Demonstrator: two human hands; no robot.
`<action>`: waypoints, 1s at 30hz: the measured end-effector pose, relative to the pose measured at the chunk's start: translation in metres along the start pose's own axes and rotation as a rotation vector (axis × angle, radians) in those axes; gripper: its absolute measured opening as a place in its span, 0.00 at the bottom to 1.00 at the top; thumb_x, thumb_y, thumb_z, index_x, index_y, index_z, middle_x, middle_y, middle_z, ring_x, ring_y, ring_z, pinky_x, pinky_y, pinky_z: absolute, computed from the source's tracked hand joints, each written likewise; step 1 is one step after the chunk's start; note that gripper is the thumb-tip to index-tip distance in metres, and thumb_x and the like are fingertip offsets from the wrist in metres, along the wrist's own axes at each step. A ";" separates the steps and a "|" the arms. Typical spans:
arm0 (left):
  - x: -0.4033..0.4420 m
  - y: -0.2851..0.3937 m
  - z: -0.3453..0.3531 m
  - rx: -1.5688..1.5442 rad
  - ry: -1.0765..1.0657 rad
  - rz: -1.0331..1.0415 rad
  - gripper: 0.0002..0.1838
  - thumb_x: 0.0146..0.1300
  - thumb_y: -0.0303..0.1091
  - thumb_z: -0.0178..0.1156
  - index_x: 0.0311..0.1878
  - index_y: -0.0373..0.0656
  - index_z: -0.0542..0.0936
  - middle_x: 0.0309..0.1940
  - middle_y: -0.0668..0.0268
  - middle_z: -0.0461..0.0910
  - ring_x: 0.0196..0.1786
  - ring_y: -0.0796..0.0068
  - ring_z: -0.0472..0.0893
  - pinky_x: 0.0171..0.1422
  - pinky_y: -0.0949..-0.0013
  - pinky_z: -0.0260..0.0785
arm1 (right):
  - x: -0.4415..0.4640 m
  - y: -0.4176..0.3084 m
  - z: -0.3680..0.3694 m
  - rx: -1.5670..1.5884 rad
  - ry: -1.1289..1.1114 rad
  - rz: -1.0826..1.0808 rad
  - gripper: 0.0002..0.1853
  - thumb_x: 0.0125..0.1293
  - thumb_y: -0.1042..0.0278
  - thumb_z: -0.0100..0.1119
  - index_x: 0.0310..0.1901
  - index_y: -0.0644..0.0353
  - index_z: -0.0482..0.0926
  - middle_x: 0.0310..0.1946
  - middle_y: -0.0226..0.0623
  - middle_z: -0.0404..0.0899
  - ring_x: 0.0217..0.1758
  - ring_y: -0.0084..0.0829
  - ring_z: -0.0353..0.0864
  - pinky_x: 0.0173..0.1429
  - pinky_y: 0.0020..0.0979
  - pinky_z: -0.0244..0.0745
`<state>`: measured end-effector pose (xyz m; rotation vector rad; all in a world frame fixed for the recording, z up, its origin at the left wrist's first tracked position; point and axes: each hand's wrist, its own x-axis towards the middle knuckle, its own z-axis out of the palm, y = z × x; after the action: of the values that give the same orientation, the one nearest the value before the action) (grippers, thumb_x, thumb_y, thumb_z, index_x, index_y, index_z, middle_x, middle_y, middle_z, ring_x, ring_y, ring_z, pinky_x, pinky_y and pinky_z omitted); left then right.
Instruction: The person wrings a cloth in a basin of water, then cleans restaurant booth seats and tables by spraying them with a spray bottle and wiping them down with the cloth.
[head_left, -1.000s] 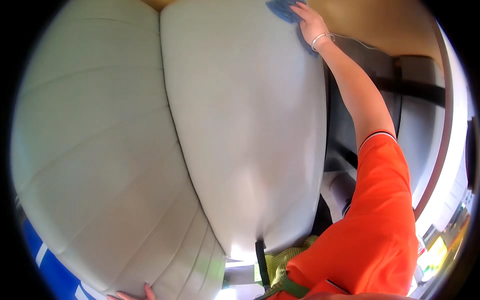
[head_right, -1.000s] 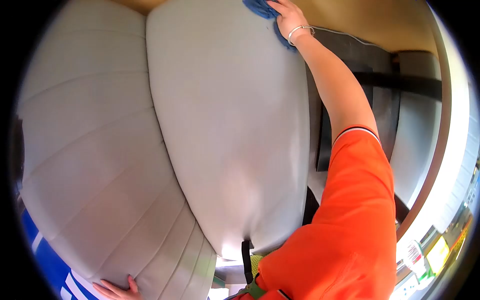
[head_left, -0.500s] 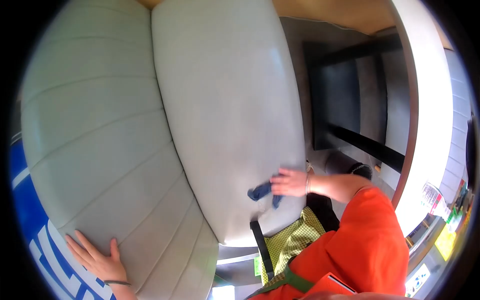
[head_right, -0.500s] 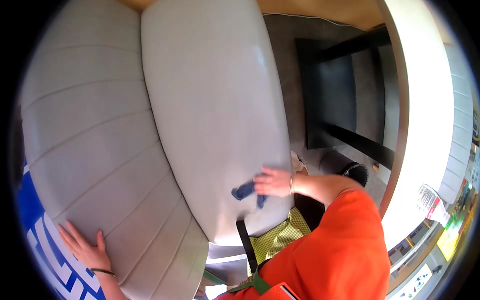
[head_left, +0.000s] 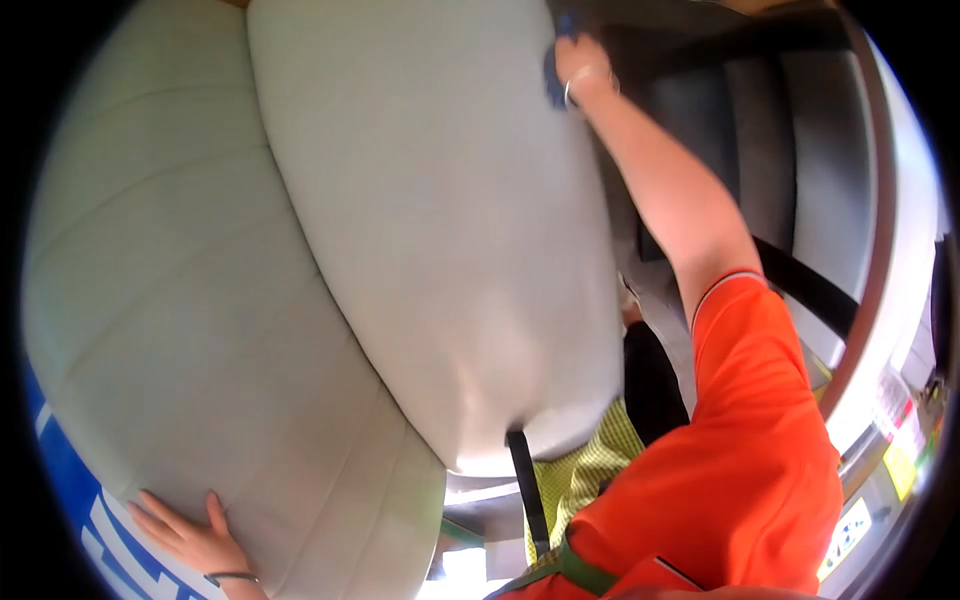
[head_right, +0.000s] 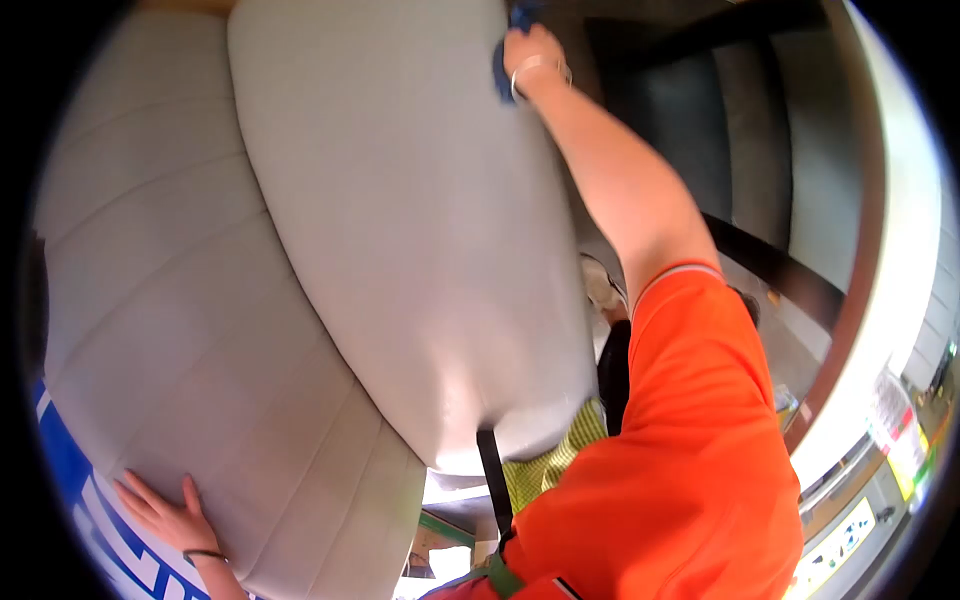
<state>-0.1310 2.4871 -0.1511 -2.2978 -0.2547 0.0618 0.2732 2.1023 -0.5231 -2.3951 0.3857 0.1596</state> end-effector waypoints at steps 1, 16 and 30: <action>-0.002 -0.005 -0.004 0.011 0.017 0.012 0.44 0.51 0.51 0.62 0.67 0.43 0.55 0.67 0.51 0.50 0.67 0.49 0.54 0.68 0.53 0.49 | -0.032 0.019 -0.010 -0.031 -0.044 0.054 0.21 0.59 0.57 0.42 0.47 0.64 0.73 0.47 0.55 0.73 0.51 0.53 0.71 0.55 0.43 0.66; -0.089 0.061 -0.084 -0.753 -0.117 0.181 0.34 0.54 0.31 0.58 0.64 0.37 0.58 0.66 0.51 0.54 0.68 0.46 0.53 0.69 0.53 0.48 | -0.518 0.250 -0.095 -0.248 -0.231 -0.025 0.32 0.51 0.71 0.49 0.59 0.72 0.56 0.58 0.63 0.55 0.64 0.60 0.51 0.69 0.47 0.45; -0.361 0.167 -0.096 -1.283 -0.480 -0.219 0.34 0.53 0.34 0.59 0.63 0.36 0.59 0.63 0.47 0.58 0.65 0.41 0.57 0.65 0.46 0.51 | -0.469 0.184 -0.031 -0.173 -1.143 -1.037 0.15 0.63 0.63 0.43 0.50 0.50 0.73 0.51 0.34 0.73 0.54 0.36 0.70 0.58 0.38 0.64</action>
<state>-0.4448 2.2342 -0.2225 -3.4664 -1.0253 0.4503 -0.2301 2.0588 -0.5127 -1.9393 -1.3674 0.9884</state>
